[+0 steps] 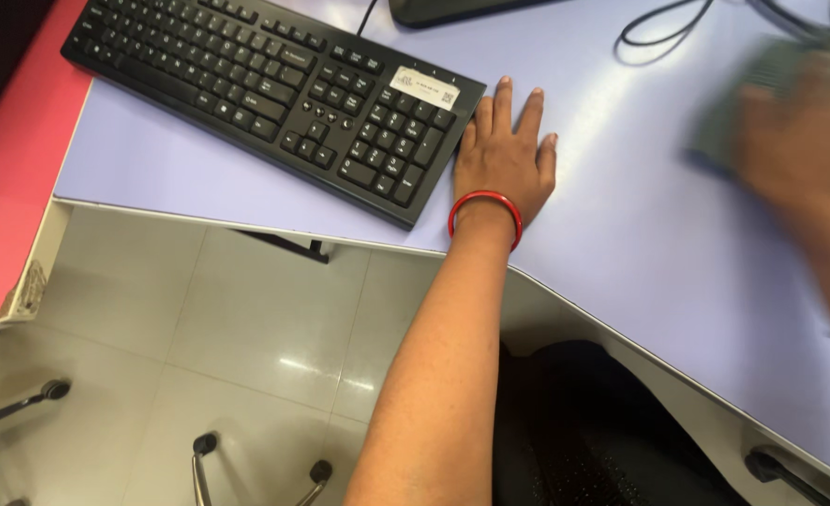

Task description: The person wipes the surface of a light purple desk with a cloth, moving around a keyboard and monitor. They then proceed to clean a yellow desk and a pink desk in the same manner, wiping around computer peripherals.

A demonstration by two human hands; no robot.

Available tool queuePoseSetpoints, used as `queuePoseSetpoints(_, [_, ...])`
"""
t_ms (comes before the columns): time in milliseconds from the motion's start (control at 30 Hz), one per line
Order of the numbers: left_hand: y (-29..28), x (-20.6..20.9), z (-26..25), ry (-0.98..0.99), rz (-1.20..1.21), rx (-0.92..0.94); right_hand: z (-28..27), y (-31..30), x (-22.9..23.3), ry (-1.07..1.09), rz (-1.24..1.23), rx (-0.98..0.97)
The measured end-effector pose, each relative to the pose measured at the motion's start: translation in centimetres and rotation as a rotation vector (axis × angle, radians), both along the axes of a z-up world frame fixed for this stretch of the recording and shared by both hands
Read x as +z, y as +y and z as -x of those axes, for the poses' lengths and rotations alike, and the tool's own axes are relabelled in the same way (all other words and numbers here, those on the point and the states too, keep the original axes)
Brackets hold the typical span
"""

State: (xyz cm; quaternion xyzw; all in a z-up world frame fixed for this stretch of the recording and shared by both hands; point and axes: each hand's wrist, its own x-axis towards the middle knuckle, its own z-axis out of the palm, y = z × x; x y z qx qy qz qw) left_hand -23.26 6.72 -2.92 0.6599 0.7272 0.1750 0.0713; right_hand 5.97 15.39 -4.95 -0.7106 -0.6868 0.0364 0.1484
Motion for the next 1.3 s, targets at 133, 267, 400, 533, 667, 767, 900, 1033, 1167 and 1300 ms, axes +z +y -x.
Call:
queuePoseSetpoints(133, [0.3,-1.1,0.3,0.009,-0.032,-0.011,9.8,-0.3,-0.6,0.004,-0.013,0.427])
queuePoseSetpoints(267, [0.3,-2.0,0.3,0.054,-0.038,0.004,10.2,-3.1,1.4,-0.097,0.051,0.655])
queuePoseSetpoints(400, [0.5,-2.3,-1.0,0.041,0.014,0.136,3.0,-4.0,2.2,-0.082,0.072,0.627])
queuePoseSetpoints(533, [-0.4,-1.0,-3.6,0.101,0.141,0.248,-8.5,-3.6,1.4,-0.144,0.078,0.415])
queuePoseSetpoints(667, [-1.3,0.3,-4.4,0.139,0.171,0.248,-18.5,-3.5,0.1,0.315,0.118,0.280])
queuePoseSetpoints(767, [-1.4,0.8,-4.5,0.139,0.199,0.257,-19.5,-3.6,-0.9,0.232,0.057,0.184])
queuePoseSetpoints(900, [-1.3,1.6,-4.6,0.088,0.249,0.283,-13.8,-6.6,0.4,-0.178,0.006,0.316])
queuePoseSetpoints(1033, [-1.6,2.0,-4.6,0.068,0.249,0.293,-10.6,-10.7,2.8,-0.074,0.060,0.703])
queuePoseSetpoints(1167, [-1.4,1.7,-4.6,0.077,0.235,0.298,-14.0,-8.1,3.3,-0.092,0.053,0.554])
queuePoseSetpoints(1300, [-1.4,1.3,-4.4,0.096,0.216,0.288,-15.0,-2.6,1.9,-0.094,0.070,0.307])
